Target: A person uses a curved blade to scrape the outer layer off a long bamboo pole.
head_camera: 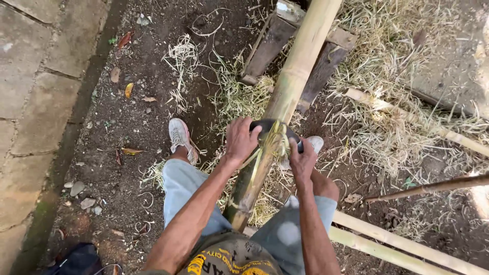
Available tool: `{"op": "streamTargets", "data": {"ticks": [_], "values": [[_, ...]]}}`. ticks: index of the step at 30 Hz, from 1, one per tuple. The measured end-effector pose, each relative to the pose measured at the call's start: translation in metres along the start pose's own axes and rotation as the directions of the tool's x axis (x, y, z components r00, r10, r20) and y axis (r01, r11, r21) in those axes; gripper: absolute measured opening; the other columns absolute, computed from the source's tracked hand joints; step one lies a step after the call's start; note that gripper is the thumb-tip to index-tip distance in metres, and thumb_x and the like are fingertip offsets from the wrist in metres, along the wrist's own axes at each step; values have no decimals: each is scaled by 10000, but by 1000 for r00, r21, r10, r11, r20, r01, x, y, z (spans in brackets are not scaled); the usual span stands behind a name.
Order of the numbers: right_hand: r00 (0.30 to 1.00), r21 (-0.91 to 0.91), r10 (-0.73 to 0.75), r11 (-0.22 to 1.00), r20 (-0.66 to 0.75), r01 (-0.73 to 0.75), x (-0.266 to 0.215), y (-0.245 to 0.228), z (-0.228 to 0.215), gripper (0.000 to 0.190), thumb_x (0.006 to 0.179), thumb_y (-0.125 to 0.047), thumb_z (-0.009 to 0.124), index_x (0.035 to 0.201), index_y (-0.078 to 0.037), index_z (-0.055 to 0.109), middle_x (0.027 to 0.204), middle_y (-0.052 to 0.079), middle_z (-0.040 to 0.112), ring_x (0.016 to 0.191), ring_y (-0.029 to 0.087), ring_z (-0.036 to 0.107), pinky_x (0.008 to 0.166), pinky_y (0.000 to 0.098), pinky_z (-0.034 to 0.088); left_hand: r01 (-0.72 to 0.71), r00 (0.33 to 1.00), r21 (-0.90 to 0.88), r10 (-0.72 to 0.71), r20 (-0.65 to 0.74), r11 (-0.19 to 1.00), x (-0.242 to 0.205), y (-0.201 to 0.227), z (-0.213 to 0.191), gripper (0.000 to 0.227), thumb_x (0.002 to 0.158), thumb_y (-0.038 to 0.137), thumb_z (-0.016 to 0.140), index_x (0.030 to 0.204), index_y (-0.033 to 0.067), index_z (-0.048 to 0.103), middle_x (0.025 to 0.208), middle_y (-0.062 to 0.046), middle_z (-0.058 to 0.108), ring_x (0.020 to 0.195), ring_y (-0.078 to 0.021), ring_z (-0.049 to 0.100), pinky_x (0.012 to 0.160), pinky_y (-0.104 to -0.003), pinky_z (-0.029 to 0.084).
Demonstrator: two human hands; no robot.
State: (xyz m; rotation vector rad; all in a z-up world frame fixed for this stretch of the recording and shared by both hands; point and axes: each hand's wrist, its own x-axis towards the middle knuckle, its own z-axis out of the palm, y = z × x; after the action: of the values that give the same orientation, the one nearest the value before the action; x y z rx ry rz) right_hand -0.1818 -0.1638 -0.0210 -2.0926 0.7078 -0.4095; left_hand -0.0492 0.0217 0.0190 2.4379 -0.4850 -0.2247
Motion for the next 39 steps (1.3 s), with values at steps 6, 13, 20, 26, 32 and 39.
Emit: {"op": "streamTargets", "data": {"ticks": [6,13,20,26,32,39], "values": [[984,-278,159,952,76,-132,121,28,20,600,1007,-621,639,882,-34,656,713,-15,494,588,135,438,516,321,435,-41,997,-66,37,-71,997,114,1,31,204,945,302,696,954,130,587,839,-16,601,791,-185,516,816,-404,382],[996,-170,-83,982,-24,78,149,30,28,460,1036,-522,654,931,-74,671,741,-34,520,628,109,465,552,293,437,4,999,-142,-9,-32,990,140,3,34,172,976,310,645,915,160,589,883,-13,617,866,-192,513,814,-397,406],[998,-25,-31,999,-48,30,54,23,26,407,1018,-440,670,1006,-34,672,747,13,531,628,145,476,525,337,427,-113,985,26,116,-126,993,49,-6,12,226,1005,348,638,950,135,584,841,-30,565,807,-199,498,806,-404,387],[998,-69,-61,996,9,62,-11,3,0,290,953,-292,748,1064,-27,711,810,96,652,693,204,618,649,371,511,82,996,34,-82,17,996,-24,11,-27,234,980,322,653,967,94,602,846,-67,610,782,-215,526,796,-425,411],[984,32,172,984,45,-173,-24,-4,-1,258,951,-261,736,1071,-32,744,738,79,650,659,189,596,630,347,501,28,998,91,-33,48,995,-8,23,-28,224,916,276,701,974,73,625,868,-90,636,809,-221,523,806,-440,388],[950,66,286,953,124,-295,69,21,13,541,1002,-539,650,990,1,678,681,-34,507,564,98,464,480,302,414,-113,991,90,118,-56,990,84,12,29,185,955,299,688,902,138,614,800,-9,537,774,-183,449,784,-397,330]]}}
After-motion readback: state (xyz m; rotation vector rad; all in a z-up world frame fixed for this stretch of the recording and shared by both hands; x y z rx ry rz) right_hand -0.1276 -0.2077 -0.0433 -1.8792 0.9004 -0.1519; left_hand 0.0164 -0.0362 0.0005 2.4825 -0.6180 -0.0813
